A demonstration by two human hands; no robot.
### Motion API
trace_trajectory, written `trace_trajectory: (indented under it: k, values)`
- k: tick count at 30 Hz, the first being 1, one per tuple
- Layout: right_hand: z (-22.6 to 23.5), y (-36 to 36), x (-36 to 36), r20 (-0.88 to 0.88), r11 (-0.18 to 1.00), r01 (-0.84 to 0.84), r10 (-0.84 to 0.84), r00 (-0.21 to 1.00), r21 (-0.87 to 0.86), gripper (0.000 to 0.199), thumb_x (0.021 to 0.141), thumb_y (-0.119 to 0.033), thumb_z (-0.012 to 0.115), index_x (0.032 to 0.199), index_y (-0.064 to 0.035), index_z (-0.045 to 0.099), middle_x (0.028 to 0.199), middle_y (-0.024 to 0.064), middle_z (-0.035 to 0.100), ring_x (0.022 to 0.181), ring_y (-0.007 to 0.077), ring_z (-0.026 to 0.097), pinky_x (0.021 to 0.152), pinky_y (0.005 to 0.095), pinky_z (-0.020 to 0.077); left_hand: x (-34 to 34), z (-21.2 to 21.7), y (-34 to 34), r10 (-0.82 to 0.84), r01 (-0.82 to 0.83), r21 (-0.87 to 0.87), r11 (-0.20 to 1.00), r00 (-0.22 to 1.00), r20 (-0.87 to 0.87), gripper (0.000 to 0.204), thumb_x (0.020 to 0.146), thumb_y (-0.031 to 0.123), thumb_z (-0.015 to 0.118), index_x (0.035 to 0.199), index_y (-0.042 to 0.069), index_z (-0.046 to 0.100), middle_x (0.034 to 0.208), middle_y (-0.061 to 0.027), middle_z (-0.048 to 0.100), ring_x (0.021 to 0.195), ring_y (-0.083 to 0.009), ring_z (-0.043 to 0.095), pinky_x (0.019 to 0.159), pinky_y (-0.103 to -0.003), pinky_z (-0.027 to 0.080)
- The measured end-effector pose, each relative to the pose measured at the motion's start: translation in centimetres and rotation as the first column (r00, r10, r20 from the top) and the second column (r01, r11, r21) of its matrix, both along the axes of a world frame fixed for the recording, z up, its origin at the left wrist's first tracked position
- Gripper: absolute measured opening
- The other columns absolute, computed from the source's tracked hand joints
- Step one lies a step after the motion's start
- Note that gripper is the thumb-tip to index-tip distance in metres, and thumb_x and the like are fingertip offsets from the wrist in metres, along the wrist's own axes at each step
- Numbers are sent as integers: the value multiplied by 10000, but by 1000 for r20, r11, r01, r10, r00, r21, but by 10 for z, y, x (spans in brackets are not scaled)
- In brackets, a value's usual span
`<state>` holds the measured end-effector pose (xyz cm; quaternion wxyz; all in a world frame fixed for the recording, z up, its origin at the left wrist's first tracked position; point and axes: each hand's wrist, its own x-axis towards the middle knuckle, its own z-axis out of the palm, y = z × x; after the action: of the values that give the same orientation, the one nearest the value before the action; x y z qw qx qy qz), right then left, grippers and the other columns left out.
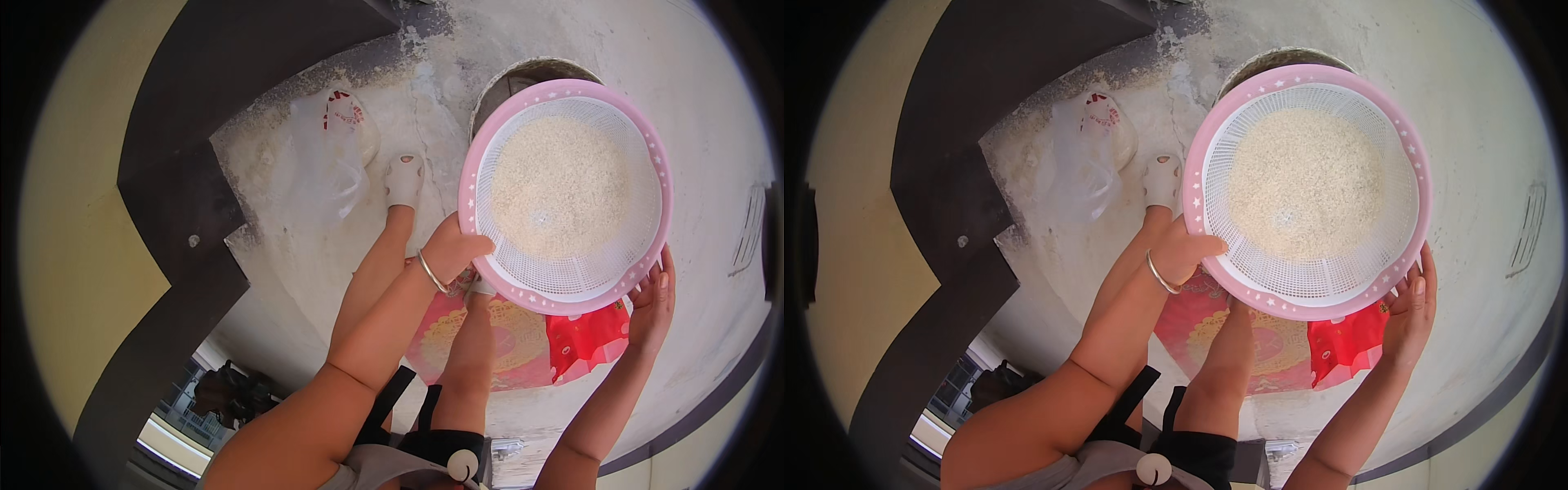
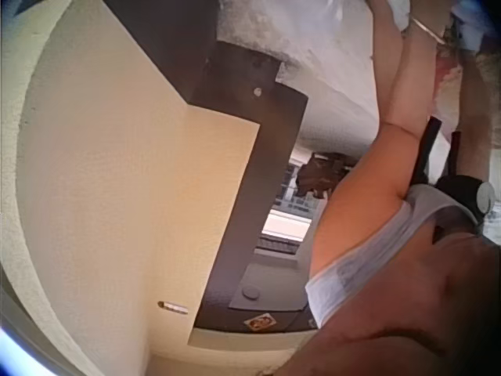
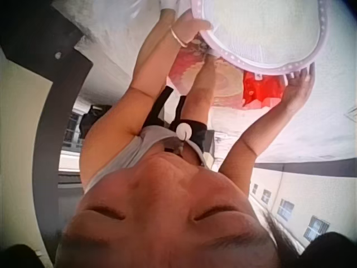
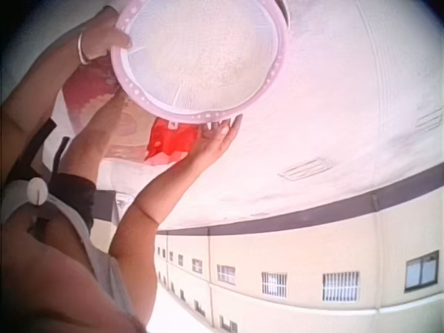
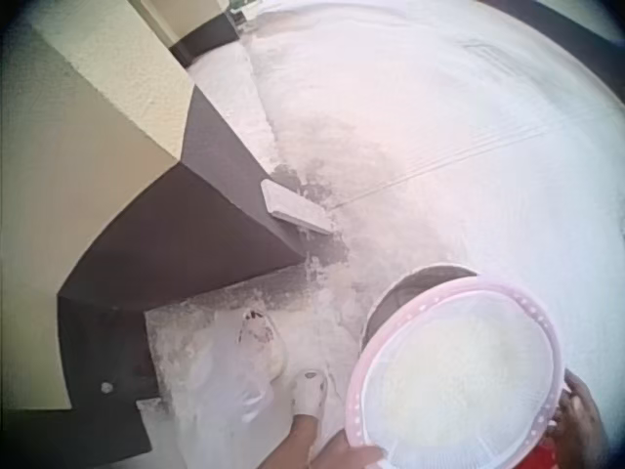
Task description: The person sweeps debris into a dustpan using a broom and then pours rice from a red bag into a pink colander. They shake the colander to sift the rice and remove impurities, repeating the process multiple times.
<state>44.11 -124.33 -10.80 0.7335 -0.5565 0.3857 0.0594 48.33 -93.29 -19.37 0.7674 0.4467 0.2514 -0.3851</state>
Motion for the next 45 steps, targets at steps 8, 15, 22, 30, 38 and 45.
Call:
trace_trajectory:
  k: [8, 15, 22, 30, 38, 45]
  values:
    - [-23, 38, -16, -290, 993, -106, 115, 950, 48, 398, 769, 18, 571, 1148, 105, 486, 1097, 151, 578, 983, 238, 565, 876, 334, 443, -15, 10, 70, -67, 115, -191, 975, 968, 241, 731, 793, 190, 686, 1381, -26, 307, 1300, -132, 488, 1194, -212, 469, 999, -332, 372]
    - [-1, 101, -35, -235, 993, -118, 121, 965, 27, 410, 751, 45, 537, 1153, 110, 488, 1121, 156, 570, 1007, 240, 559, 892, 328, 427, -4, -40, 211, -940, -211, 970, -123, 338, -46, 628, 766, 185, 658, 1324, 37, 411, 1210, -161, 546, 1159, -320, 493, 1053, -428, 311]
    - [-13, 168, -20, -344, 958, -274, 229, 911, -87, 336, 755, 9, 563, 1081, 86, 536, 972, 84, 594, 820, 155, 558, 708, 274, 438, 76, -57, 293, -398, -250, 934, 254, 853, 337, 150, 816, 148, 618, 882, 13, 623, 720, -36, 596, 619, -141, 546, 601, -303, 456]
    - [-54, 271, 26, -346, 855, -515, 467, 814, -57, 223, 741, -8, 565, 960, 32, 573, 755, 31, 565, 616, 114, 498, 552, 261, 390, 137, -23, 376, -47, -265, 617, 741, 896, 441, 102, 825, 130, 607, 851, 34, 629, 812, -10, 632, 755, -74, 522, 720, -223, 403]
    - [-97, 371, 67, -391, 731, -682, 635, 666, 26, 281, 723, -18, 545, 995, 36, 590, 738, 80, 591, 569, 146, 539, 489, 283, 418, 126, -23, 386, -99, -198, 580, 790, 893, 439, 134, 795, 145, 643, 843, 20, 638, 769, -5, 611, 710, -80, 523, 662, -222, 414]
    - [-161, 422, 62, -463, 789, -613, 561, 686, 48, 189, 691, -40, 575, 861, 39, 554, 636, 88, 534, 412, 154, 445, 351, 287, 326, 105, -22, 396, -141, -97, 560, 823, 920, 367, 119, 806, 116, 640, 865, 12, 636, 751, 4, 593, 690, -71, 513, 650, -219, 417]
